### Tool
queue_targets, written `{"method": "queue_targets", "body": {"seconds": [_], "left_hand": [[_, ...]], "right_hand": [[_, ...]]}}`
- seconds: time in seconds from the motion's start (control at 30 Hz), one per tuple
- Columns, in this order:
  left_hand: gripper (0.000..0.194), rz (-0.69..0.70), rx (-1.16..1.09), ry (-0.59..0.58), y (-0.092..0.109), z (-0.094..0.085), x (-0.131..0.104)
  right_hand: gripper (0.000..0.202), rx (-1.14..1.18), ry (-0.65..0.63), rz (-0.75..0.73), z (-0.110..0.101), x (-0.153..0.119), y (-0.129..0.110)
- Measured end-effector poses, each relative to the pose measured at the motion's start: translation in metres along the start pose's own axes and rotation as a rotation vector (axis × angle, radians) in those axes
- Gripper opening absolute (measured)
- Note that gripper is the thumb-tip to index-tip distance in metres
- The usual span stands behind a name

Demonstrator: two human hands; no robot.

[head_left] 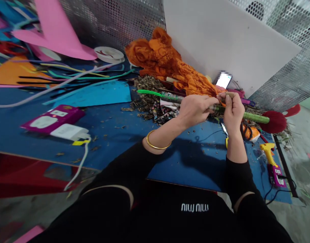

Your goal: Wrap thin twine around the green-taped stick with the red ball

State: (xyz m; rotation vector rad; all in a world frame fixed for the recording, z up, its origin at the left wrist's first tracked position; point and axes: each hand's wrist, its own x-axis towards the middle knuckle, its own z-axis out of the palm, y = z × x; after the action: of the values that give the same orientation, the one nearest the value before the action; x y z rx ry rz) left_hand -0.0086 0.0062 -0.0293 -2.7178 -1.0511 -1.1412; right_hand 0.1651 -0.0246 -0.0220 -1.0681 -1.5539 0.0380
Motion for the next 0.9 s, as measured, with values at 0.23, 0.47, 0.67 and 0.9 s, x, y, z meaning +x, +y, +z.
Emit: {"method": "queue_targets", "body": {"seconds": [0.23,0.47,0.67,0.9], "left_hand": [[0.029,-0.012,0.010,-0.048,-0.003,-0.008,0.001],[0.025,-0.196,-0.033,-0.014,-0.021,-0.025,0.006],[0.024,-0.240,-0.086,0.025,-0.055,-0.046,0.002],[0.028,-0.204,-0.131,-0.034,-0.090,-0.062,-0.007]], "right_hand": [[0.029,0.211,-0.020,0.101,-0.010,0.008,-0.006],[0.035,0.402,-0.076,0.434,-0.106,0.021,0.009],[0.024,0.009,0.419,0.402,-0.154,0.028,0.056],[0.034,-0.016,0.208,0.388,-0.155,0.028,0.098]]}}
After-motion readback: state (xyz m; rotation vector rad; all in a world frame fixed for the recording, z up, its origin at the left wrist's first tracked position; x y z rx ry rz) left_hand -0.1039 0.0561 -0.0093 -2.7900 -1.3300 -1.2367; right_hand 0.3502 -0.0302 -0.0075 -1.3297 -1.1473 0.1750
